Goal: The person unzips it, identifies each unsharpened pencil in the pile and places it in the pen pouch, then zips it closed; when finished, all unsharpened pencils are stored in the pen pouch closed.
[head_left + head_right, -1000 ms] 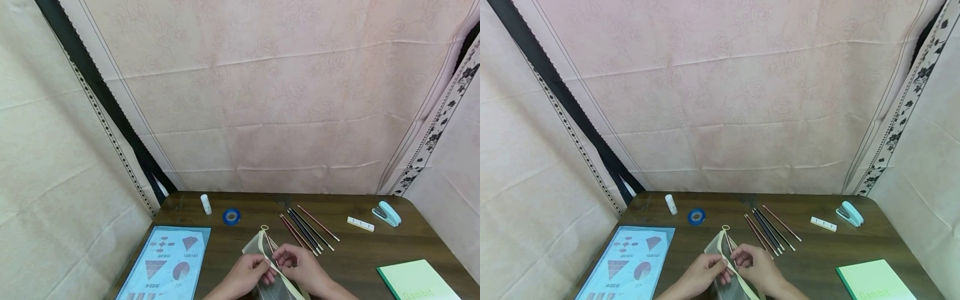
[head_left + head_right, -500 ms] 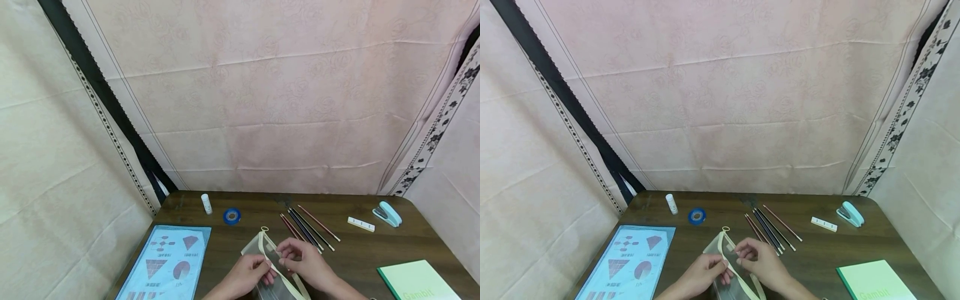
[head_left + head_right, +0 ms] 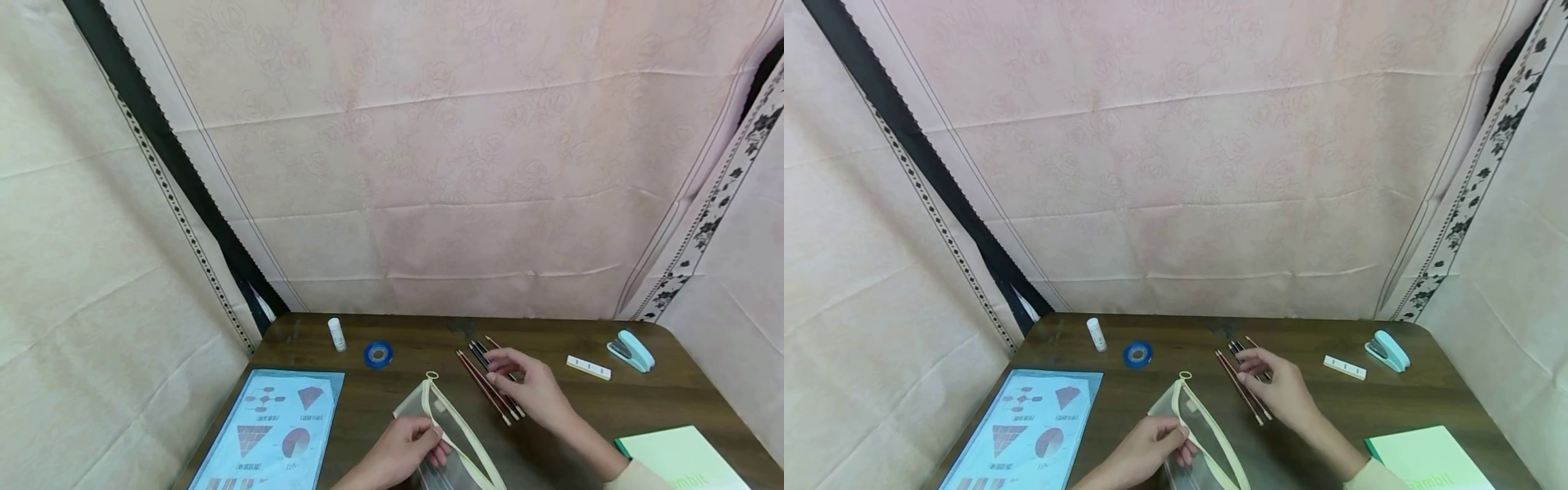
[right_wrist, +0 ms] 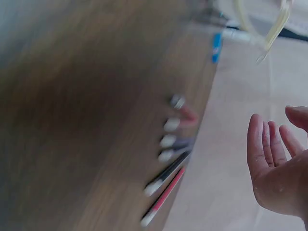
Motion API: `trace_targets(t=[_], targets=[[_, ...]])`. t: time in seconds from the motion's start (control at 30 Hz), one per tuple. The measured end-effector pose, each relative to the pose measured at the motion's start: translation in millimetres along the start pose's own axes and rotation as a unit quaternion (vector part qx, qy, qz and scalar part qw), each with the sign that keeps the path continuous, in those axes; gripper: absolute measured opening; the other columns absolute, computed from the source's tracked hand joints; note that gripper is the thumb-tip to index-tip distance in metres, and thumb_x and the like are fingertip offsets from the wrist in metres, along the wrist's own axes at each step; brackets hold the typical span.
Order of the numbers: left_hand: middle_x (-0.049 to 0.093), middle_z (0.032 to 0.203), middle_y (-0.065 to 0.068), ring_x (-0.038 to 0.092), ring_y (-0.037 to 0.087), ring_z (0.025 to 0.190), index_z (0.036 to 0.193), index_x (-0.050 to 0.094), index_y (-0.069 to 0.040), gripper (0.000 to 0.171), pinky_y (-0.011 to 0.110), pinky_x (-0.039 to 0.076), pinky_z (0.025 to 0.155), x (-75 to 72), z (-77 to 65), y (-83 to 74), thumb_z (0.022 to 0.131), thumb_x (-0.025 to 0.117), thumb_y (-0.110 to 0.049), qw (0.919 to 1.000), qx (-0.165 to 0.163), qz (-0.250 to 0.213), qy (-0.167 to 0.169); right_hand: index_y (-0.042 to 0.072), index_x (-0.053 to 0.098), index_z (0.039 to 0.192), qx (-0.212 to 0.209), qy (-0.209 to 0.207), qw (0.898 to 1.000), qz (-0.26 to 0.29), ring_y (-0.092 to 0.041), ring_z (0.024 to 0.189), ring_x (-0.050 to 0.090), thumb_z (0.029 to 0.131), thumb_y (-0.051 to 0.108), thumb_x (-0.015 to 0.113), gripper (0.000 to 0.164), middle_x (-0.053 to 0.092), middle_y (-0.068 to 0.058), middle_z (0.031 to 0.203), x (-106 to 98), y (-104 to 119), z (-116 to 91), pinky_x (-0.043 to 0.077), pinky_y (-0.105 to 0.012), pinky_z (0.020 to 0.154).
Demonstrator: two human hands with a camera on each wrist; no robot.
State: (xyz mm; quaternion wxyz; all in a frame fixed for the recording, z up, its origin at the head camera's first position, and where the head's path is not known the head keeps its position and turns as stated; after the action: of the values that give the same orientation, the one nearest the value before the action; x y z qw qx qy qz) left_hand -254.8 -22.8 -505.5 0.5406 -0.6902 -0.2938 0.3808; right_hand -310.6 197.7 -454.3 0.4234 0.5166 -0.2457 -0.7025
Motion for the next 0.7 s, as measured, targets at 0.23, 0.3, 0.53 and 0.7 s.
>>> trace_targets(t=[0.23,0.3,0.53,0.7], targets=[[0.073,0.08,0.002,0.068,0.012,0.072,0.088,0.072,-0.011,0.028,0.028,0.056,0.07,-1.3,-2.6,0.3,0.098,0.053,-0.029,1.0,-0.006,-0.005,0.002,0.028,0.063,0.114,-0.051,-0.004,0.993,-0.109,-0.012,0.084,0.068,0.082,0.008,0.075,0.04,0.071,0.003,0.096,-14,-35,19,0.057,-0.036,0.073],[0.073,0.08,0.002,0.068,0.013,0.072,0.088,0.072,-0.012,0.029,0.026,0.055,0.07,-1.7,-1.8,-0.2,0.098,0.053,-0.029,1.0,-0.006,-0.002,0.0,0.026,0.064,0.114,-0.06,0.004,0.988,-0.143,-0.015,0.085,0.067,0.081,0.005,0.075,0.041,0.07,0.0,0.096,-15,-43,22,0.057,-0.036,0.072],[0.074,0.081,0.006,0.069,0.014,0.07,0.087,0.072,-0.009,0.031,0.027,0.056,0.069,-3.8,-1.7,-0.3,0.099,0.052,-0.028,0.9997,0.02,0.009,-0.007,0.019,0.069,0.111,-0.052,0.041,0.963,-0.261,-0.012,0.077,0.058,0.078,0.014,0.079,0.036,0.064,0.002,0.088,-7,-63,28,0.048,-0.029,0.064],[0.074,0.082,0.007,0.069,0.015,0.07,0.087,0.072,-0.008,0.031,0.027,0.055,0.069,-5.0,-0.9,1.4,0.1,0.051,-0.027,0.9997,0.019,0.01,-0.007,0.021,0.07,0.109,-0.045,0.069,0.957,-0.279,-0.009,0.078,0.057,0.077,0.015,0.079,0.034,0.063,0.006,0.089,-2,-70,27,0.047,-0.028,0.065]])
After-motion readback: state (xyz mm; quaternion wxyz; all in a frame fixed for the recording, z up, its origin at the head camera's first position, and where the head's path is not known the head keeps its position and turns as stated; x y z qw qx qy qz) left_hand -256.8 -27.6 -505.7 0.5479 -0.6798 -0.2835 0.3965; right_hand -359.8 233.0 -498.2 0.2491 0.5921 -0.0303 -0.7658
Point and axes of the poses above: each hand's wrist, its own z-axis towards the middle knuckle, its own x-axis out of the palm, y = z × x, the point moved 9 cm from there along z, towards the middle knuckle
